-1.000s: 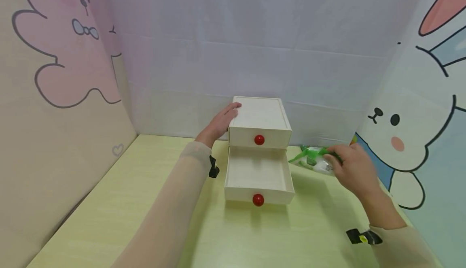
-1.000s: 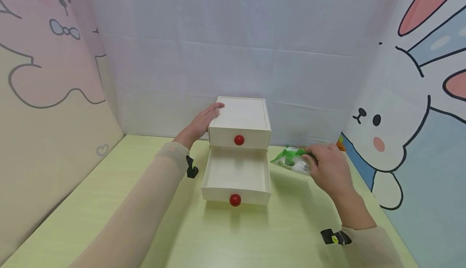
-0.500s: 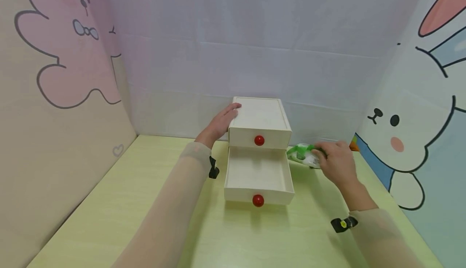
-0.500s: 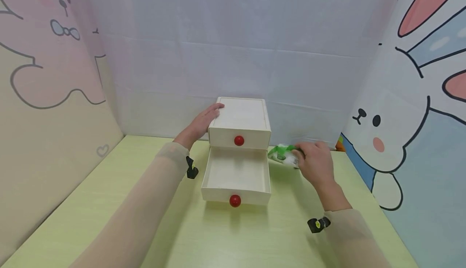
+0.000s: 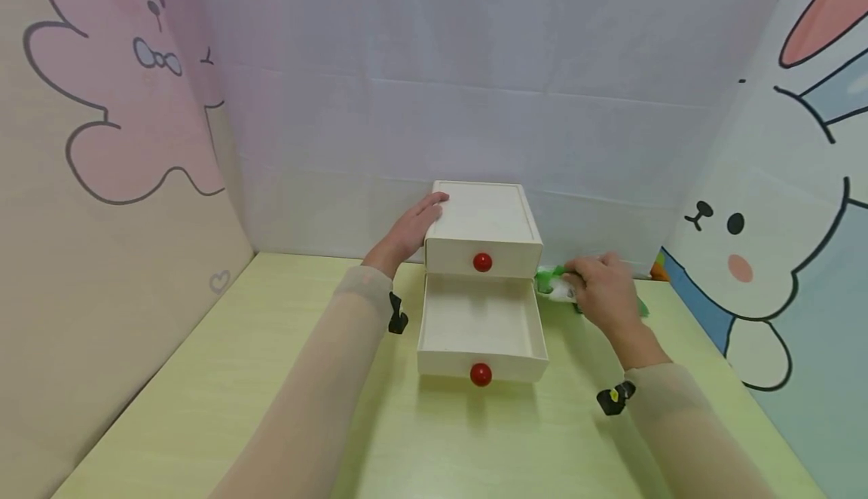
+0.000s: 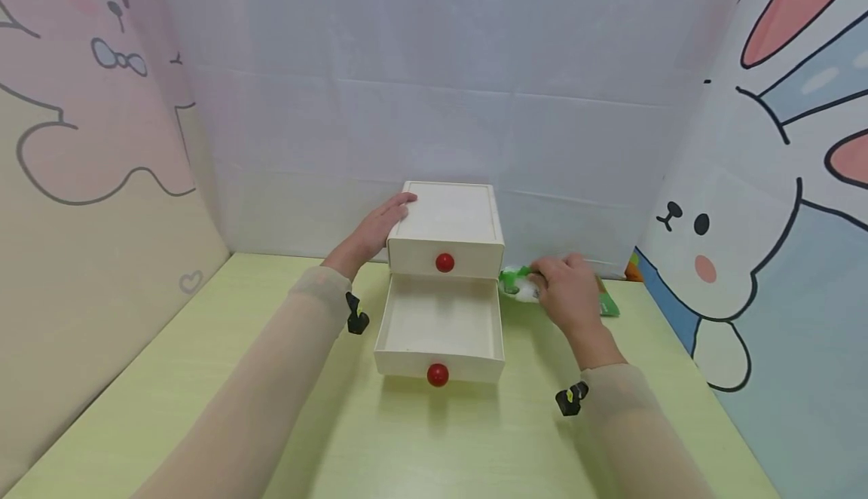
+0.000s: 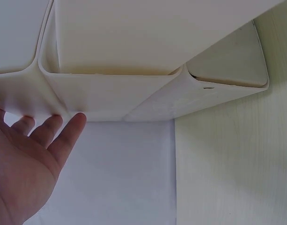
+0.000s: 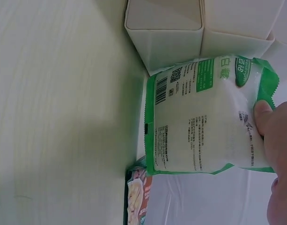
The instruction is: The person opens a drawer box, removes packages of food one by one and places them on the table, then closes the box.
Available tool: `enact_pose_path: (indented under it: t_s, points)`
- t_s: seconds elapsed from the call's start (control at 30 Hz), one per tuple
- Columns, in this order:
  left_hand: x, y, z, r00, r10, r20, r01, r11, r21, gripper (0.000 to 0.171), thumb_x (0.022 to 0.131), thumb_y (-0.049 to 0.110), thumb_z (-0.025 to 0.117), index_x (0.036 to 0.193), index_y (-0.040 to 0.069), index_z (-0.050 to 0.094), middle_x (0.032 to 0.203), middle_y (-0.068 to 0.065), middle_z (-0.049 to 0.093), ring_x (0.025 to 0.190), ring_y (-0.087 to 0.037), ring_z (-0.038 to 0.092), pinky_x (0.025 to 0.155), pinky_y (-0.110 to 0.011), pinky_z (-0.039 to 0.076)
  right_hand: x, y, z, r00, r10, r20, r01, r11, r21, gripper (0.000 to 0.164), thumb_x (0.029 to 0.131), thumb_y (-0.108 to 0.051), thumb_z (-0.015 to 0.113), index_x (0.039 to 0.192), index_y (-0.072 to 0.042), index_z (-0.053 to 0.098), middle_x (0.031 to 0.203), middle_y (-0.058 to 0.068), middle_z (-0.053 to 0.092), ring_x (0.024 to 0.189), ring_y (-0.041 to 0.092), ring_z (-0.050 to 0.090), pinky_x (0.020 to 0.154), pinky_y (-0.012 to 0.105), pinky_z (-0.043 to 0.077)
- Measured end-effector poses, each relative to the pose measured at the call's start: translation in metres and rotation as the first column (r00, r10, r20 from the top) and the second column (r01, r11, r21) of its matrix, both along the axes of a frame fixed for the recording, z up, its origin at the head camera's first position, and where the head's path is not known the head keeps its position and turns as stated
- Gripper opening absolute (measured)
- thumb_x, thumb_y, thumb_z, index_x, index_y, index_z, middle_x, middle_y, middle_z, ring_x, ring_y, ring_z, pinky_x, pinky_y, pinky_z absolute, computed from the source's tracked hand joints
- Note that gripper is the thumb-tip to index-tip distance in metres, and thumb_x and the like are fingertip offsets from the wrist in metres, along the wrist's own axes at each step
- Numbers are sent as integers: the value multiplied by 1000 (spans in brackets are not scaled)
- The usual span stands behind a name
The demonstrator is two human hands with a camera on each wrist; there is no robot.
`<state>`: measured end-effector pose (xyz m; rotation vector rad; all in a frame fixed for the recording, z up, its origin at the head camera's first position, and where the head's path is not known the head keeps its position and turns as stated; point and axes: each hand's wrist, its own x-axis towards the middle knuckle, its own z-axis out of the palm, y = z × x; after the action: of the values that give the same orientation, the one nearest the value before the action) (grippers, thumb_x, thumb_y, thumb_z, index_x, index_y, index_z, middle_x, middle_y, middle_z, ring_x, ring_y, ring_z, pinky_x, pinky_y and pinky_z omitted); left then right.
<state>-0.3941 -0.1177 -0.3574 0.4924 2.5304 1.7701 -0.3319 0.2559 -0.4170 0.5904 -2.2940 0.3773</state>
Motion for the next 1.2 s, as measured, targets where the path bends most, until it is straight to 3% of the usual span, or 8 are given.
enact_pose_path:
  t_s: [0.2,0.33,0.43,0.63,0.87,1.0,1.2]
  points:
    - [0,0,0,1000,-4,-7,4,1000,-4,56,117,44,33,169,27,42,180,-4,33,163,-34,37,128,-61,38,0,5,-13,1000,26,-5,-26,996,87,12,86,-9,90,93,-10,80,85,6,80,73,34,56,65,51,48]
    - [-2,0,1,1000,-1,-7,1,1000,-7,56,116,45,34,169,27,43,183,-2,28,165,-33,34,129,-60,37,6,10,-20,996,19,87,-32,988,149,9,90,-13,88,96,-13,82,89,4,81,81,36,62,71,55,53]
    - [-3,0,0,1000,1,-8,-1,1000,-6,55,116,44,34,168,27,43,184,-1,24,166,-31,30,130,-59,35,7,14,-28,987,26,160,-53,984,171,8,91,-13,87,97,-12,82,93,6,82,91,40,68,85,59,59]
    - [-4,-1,-1,1000,2,-7,-2,1000,-11,56,117,45,34,169,27,43,185,1,20,170,-28,22,133,-58,31,7,18,-40,960,-17,278,-39,980,193,6,94,-16,86,99,-14,83,95,6,82,97,38,73,88,60,59]
    - [-2,-1,1,1000,-10,-11,10,1000,8,55,117,44,34,169,26,42,184,-1,25,167,-32,30,131,-59,35,9,15,-42,910,-38,413,-48,980,195,7,99,-19,81,103,-13,82,99,5,82,98,34,69,90,57,58]
    - [-1,-1,1,1000,0,-2,0,1000,-1,54,117,45,34,168,28,44,184,1,23,169,-30,26,132,-59,33,13,14,-41,889,-50,456,-51,977,206,9,100,-20,80,105,-12,82,101,6,81,94,32,69,88,57,58]
    - [-1,-1,1,1000,3,-2,-3,1000,-9,55,117,46,34,168,29,44,185,2,21,169,-29,25,133,-59,31,16,14,-41,879,-66,472,-38,978,207,12,102,-20,79,109,-11,81,106,8,81,100,35,70,92,59,58]
